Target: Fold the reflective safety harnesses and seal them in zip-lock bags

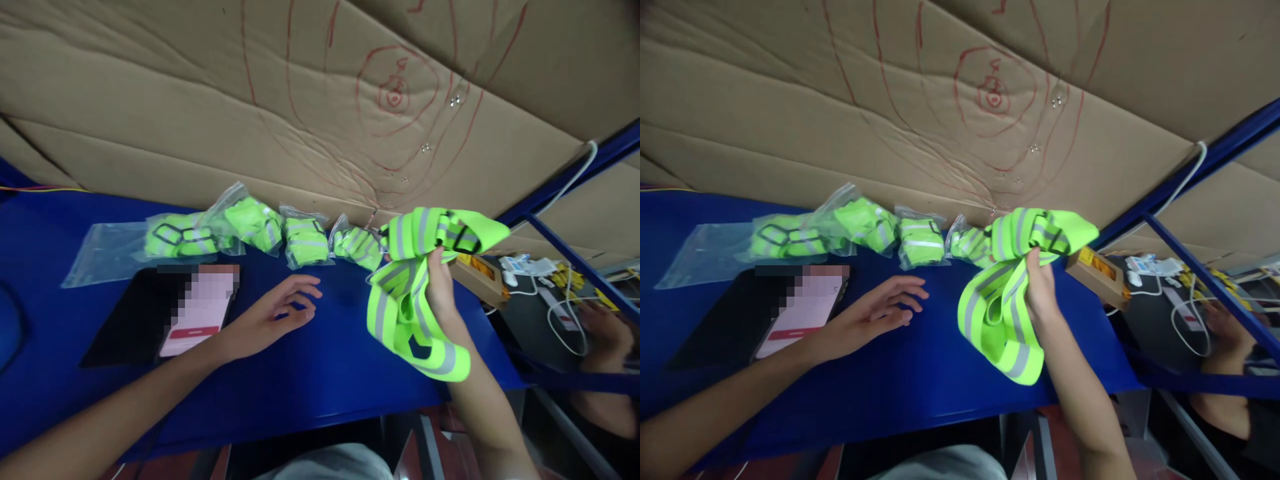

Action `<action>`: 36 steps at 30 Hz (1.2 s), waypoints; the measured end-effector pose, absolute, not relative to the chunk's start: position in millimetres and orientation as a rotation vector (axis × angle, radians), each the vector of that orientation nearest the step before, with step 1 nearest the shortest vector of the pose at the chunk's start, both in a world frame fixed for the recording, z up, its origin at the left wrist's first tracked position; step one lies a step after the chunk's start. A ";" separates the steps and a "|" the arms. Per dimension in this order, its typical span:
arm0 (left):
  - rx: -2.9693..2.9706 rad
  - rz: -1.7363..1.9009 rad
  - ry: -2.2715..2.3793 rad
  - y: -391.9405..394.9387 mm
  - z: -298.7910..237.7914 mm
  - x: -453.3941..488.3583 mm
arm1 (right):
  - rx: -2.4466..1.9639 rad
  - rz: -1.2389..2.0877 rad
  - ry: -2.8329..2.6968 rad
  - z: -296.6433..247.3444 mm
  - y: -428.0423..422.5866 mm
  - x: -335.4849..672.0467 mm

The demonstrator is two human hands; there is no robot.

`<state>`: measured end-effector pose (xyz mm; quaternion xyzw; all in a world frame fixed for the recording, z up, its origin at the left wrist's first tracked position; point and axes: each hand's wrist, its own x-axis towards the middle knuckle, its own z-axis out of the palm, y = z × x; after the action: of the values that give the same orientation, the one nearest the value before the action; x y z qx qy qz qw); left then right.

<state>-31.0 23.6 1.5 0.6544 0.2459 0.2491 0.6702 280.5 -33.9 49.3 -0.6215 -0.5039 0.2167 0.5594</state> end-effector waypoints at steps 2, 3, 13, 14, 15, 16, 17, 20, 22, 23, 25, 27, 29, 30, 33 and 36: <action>1.494 0.627 0.568 23.4 1.6 -31.0 | -1.472 0.671 -1.088 30.9 -31.1 261.4; 1.498 0.644 0.572 23.4 1.6 -30.9 | -1.485 0.693 -1.105 20.7 -31.0 253.4; 1.052 0.527 0.480 3.5 -2.7 -23.5 | -1.191 0.240 -2.246 -11.0 -54.7 198.9; 0.995 0.552 0.520 2.8 -2.8 -22.6 | -1.173 0.245 -2.295 -7.2 -54.7 198.7; 0.947 0.584 0.581 3.3 -2.5 -21.8 | -1.153 0.262 -2.338 -3.1 -54.2 200.7; 0.904 0.619 0.654 5.2 -1.9 -21.2 | -1.136 0.276 -2.369 1.4 -53.6 204.9; 0.861 0.655 0.725 8.2 -1.1 -20.8 | -1.139 0.273 -2.378 6.0 -53.0 211.5; 0.738 0.734 0.843 21.1 2.4 -21.6 | -1.355 0.123 -2.227 19.3 -52.1 245.1; 0.685 0.777 0.880 29.5 4.6 -23.5 | -1.629 -0.029 -1.969 27.3 -53.0 277.0; 0.666 0.799 0.897 32.9 5.4 -24.6 | -1.760 -0.082 -1.808 31.2 -54.1 294.1; 0.636 0.840 0.903 37.7 6.2 -26.4 | -1.954 -0.154 -1.537 39.2 -57.4 324.4; 0.628 0.857 0.869 40.0 6.3 -27.6 | -2.050 -0.235 -1.389 47.2 -61.6 340.2; 0.648 0.862 0.836 40.5 6.2 -28.0 | -2.054 -0.296 -1.322 51.9 -65.2 332.9; 0.661 0.862 0.824 40.0 6.2 -28.0 | -2.015 -0.271 -1.347 51.3 -66.3 320.3; 0.669 0.870 0.807 36.2 6.3 -26.6 | -1.732 0.140 -1.729 33.5 -66.7 257.9; 0.665 0.861 0.734 31.0 3.5 -25.2 | -1.514 0.357 -1.999 -0.4 -64.2 191.2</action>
<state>-25.2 31.0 3.5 0.3093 0.3413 0.4000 0.7924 191.2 -64.2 -0.4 -0.5703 -0.7530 0.1343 0.2995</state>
